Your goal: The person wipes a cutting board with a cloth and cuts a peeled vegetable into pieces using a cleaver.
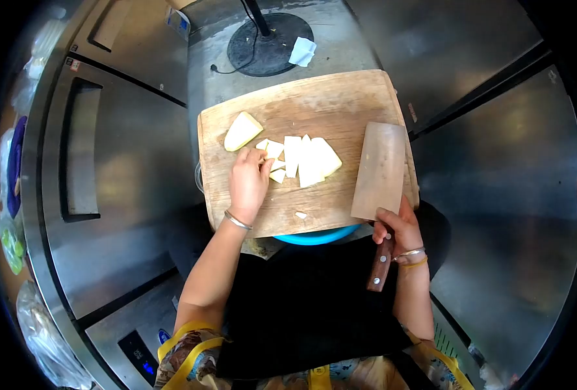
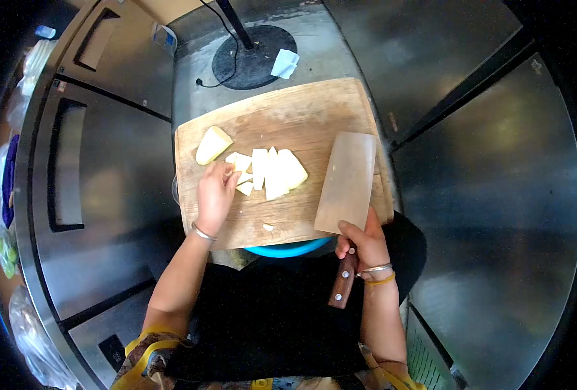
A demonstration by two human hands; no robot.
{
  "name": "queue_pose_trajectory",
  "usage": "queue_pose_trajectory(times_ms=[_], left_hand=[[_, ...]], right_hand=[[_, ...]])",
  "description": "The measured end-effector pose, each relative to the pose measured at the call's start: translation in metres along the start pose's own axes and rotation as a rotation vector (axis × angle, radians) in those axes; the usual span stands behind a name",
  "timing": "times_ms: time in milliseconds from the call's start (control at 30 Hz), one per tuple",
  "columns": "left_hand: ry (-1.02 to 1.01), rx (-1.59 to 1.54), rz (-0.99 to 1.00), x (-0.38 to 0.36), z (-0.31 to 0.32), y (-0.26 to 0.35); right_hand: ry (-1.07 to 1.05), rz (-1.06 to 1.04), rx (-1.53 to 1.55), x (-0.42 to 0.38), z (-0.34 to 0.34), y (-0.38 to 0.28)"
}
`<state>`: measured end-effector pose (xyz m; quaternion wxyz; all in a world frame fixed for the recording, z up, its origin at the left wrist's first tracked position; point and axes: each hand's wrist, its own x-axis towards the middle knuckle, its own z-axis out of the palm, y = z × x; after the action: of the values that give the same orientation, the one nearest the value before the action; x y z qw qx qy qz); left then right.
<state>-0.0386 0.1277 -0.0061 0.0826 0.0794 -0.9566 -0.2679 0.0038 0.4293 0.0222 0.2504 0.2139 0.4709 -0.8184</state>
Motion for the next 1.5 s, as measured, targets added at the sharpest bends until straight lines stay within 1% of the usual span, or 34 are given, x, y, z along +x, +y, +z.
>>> queue_pose_trajectory(times_ms=[133,233,333,433,500,533,600,633,700,767,833,867,933,967,1033,1067,1133,1167,1200,1233,1267,1300,1367,1400,1433,1467,1500], left_hand=[[-0.015,0.057,0.003,0.011,0.003,0.002],[-0.015,0.056,0.066,0.017,0.001,0.002],[-0.072,0.108,0.059,0.020,0.000,0.001],[-0.078,0.017,0.012,0.025,0.003,-0.007],[-0.163,-0.059,-0.043,0.030,0.004,-0.012],[-0.163,-0.057,-0.042,0.030,0.005,-0.015],[-0.055,-0.058,-0.004,0.027,0.006,-0.019],[-0.055,-0.057,-0.003,0.023,0.001,-0.014],[0.015,-0.202,-0.013,0.005,-0.013,0.008],[-0.220,-0.149,0.077,-0.028,-0.018,0.023],[-0.255,-0.037,0.388,-0.058,-0.011,0.026],[-0.251,-0.037,0.387,-0.068,-0.008,0.027],[-0.323,-0.076,0.372,-0.082,-0.003,0.029],[-0.308,-0.083,0.368,-0.086,-0.003,0.028],[-0.353,0.010,0.342,-0.087,-0.004,0.029],[-0.325,-0.002,0.340,-0.089,-0.004,0.032],[-0.518,-0.984,-0.288,-0.090,-0.011,0.039],[-0.546,-1.180,-0.334,-0.086,-0.035,0.062],[-0.573,-1.375,-0.389,-0.081,-0.073,0.096],[-0.655,-1.534,-0.371,-0.081,-0.108,0.123],[-0.805,-1.662,-0.329,-0.085,-0.138,0.138],[-0.874,-1.677,-0.046,-0.087,-0.162,0.150],[-0.957,-1.791,0.378,-0.099,-0.175,0.156],[-0.952,-1.737,0.470,-0.102,-0.187,0.158],[-1.127,-1.798,0.914,-0.087,-0.175,0.172],[-1.352,-1.817,1.354,-0.071,-0.164,0.186],[-1.231,-1.852,1.211,-0.094,-0.167,0.162]], right_hand=[[-0.008,-0.018,0.017,-0.001,0.005,-0.001],[-0.001,-0.030,-0.008,-0.002,0.004,-0.001],[0.006,-0.022,-0.023,-0.001,0.004,-0.001],[0.012,-0.021,-0.033,-0.002,0.006,-0.002],[0.010,-0.027,-0.030,-0.002,0.006,-0.002],[0.014,-0.022,-0.031,-0.002,0.006,-0.002],[0.018,-0.017,-0.031,-0.003,0.005,-0.001],[0.014,-0.019,-0.037,-0.003,0.004,0.000],[0.009,-0.024,-0.043,-0.002,0.002,0.000],[0.004,-0.014,-0.033,-0.002,0.002,0.000],[-0.007,-0.024,-0.031,-0.002,0.004,-0.001],[-0.010,-0.034,-0.028,-0.002,0.004,-0.001],[0.009,-0.032,-0.058,0.000,0.000,0.004],[0.028,-0.027,-0.086,0.001,-0.002,0.005],[0.006,-0.047,-0.090,-0.001,0.001,0.003],[0.018,-0.056,-0.097,0.000,-0.001,0.005],[0.004,-0.067,-0.107,0.000,-0.002,0.005],[0.012,-0.063,-0.095,-0.001,0.000,0.006],[0.024,-0.063,-0.133,-0.001,-0.002,0.007],[0.036,-0.056,-0.170,-0.001,-0.004,0.008],[0.063,-0.045,-0.152,-0.001,-0.001,0.007],[0.050,-0.048,-0.160,0.001,-0.004,0.009],[0.040,-0.053,-0.160,0.001,-0.003,0.008],[0.032,-0.064,-0.146,0.000,0.000,0.007],[0.029,-0.070,-0.170,0.001,0.001,0.007],[0.030,-0.079,-0.193,0.001,0.000,0.008],[0.032,-0.091,-0.217,0.002,0.000,0.008]])
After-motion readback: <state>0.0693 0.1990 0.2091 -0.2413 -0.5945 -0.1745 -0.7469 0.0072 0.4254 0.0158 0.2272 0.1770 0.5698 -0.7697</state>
